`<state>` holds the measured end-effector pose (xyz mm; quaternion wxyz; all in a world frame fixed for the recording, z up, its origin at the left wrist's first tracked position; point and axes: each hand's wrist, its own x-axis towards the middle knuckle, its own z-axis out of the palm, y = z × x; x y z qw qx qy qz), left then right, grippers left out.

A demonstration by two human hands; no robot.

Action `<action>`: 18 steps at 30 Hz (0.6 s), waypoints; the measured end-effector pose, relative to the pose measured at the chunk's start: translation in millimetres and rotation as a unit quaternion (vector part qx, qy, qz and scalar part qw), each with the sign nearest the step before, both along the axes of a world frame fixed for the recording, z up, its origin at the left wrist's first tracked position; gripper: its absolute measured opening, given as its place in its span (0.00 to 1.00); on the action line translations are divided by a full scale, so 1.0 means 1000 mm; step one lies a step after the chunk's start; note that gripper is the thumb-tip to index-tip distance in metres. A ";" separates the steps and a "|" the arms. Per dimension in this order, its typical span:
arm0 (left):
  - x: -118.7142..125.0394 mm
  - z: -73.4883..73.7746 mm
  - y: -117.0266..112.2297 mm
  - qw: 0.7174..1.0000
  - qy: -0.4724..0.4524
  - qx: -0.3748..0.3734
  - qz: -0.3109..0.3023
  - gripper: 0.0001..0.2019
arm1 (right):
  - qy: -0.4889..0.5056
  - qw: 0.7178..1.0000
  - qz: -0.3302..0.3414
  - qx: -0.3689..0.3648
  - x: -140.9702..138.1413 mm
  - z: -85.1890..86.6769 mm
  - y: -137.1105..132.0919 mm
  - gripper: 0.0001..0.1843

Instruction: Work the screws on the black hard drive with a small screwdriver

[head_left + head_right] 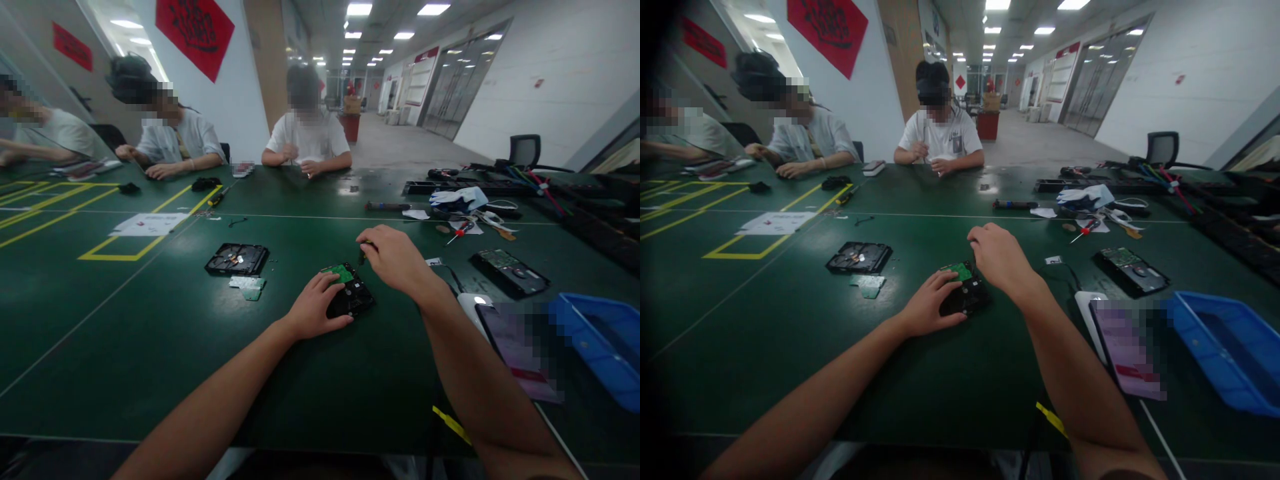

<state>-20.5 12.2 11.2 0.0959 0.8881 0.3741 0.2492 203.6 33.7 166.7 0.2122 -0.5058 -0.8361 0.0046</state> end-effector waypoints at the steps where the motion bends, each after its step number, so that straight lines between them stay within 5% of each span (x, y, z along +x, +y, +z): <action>1: 0.000 0.000 0.000 1.000 0.000 0.001 0.000 0.39 | -0.002 1.000 0.000 -0.002 0.000 0.000 0.000 0.10; 9: 0.000 -0.001 0.000 1.000 0.005 0.007 -0.001 0.39 | -0.037 0.999 -0.029 0.011 -0.002 0.000 -0.001 0.07; 18: 0.001 0.001 0.000 1.000 0.000 0.000 0.000 0.39 | -0.069 0.996 -0.040 0.032 -0.001 -0.004 -0.002 0.19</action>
